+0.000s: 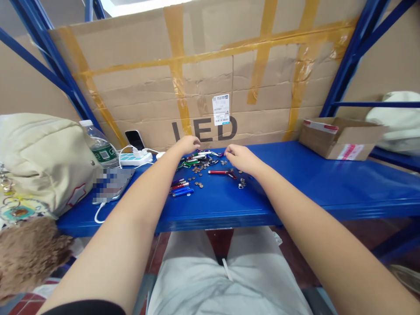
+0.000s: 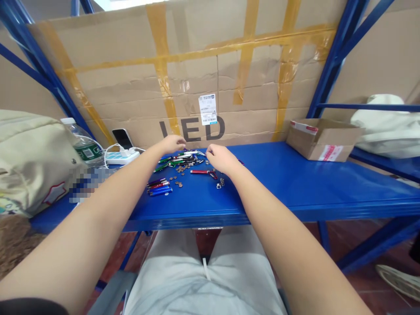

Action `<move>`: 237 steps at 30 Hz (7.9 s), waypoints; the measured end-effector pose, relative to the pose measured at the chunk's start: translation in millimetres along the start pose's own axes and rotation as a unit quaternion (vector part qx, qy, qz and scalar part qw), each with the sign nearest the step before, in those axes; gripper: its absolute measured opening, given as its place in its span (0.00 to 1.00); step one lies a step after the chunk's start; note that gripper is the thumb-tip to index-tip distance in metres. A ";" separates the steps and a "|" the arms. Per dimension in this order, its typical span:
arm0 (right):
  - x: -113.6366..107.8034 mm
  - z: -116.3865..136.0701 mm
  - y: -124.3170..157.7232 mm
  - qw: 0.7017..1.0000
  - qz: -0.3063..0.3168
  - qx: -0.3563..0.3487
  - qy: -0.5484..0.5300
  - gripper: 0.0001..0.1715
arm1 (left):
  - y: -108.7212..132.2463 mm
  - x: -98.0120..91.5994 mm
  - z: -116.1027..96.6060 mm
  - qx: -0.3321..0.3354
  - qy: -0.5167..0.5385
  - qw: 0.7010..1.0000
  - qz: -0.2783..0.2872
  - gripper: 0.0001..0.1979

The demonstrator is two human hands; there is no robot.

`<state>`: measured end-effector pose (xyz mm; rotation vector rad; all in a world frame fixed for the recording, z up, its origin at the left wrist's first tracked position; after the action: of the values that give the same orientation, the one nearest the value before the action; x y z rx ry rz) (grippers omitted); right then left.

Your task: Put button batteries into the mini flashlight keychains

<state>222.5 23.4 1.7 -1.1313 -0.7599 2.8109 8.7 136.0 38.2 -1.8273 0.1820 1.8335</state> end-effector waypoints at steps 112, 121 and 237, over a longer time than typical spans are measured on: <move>38.5 45.7 15.0 0.984 -0.013 -0.178 0.016 0.09 | 101.7 -3.9 -31.2 0.165 0.195 0.967 0.022 0.07; 51.6 61.4 27.6 0.974 0.068 -0.200 0.076 0.11 | 98.9 0.5 -23.8 0.175 0.222 0.959 0.004 0.08; 26.6 16.7 6.0 0.984 0.023 -0.002 -0.179 0.05 | 103.4 -1.3 -44.8 0.260 0.118 0.948 -0.139 0.11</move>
<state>192.9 16.0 -7.8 -0.6536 -0.7648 3.0945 0.8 27.8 7.9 -1.5882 0.4283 1.2244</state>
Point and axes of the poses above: each hand's wrist, its own y-axis away from the middle knuckle, its own x-axis out of the palm, z = x × y, the point moved 3 cm from there along -y, towards the middle knuckle, and after that the axes turned 7 degrees about -y, right-handed, at the moved point
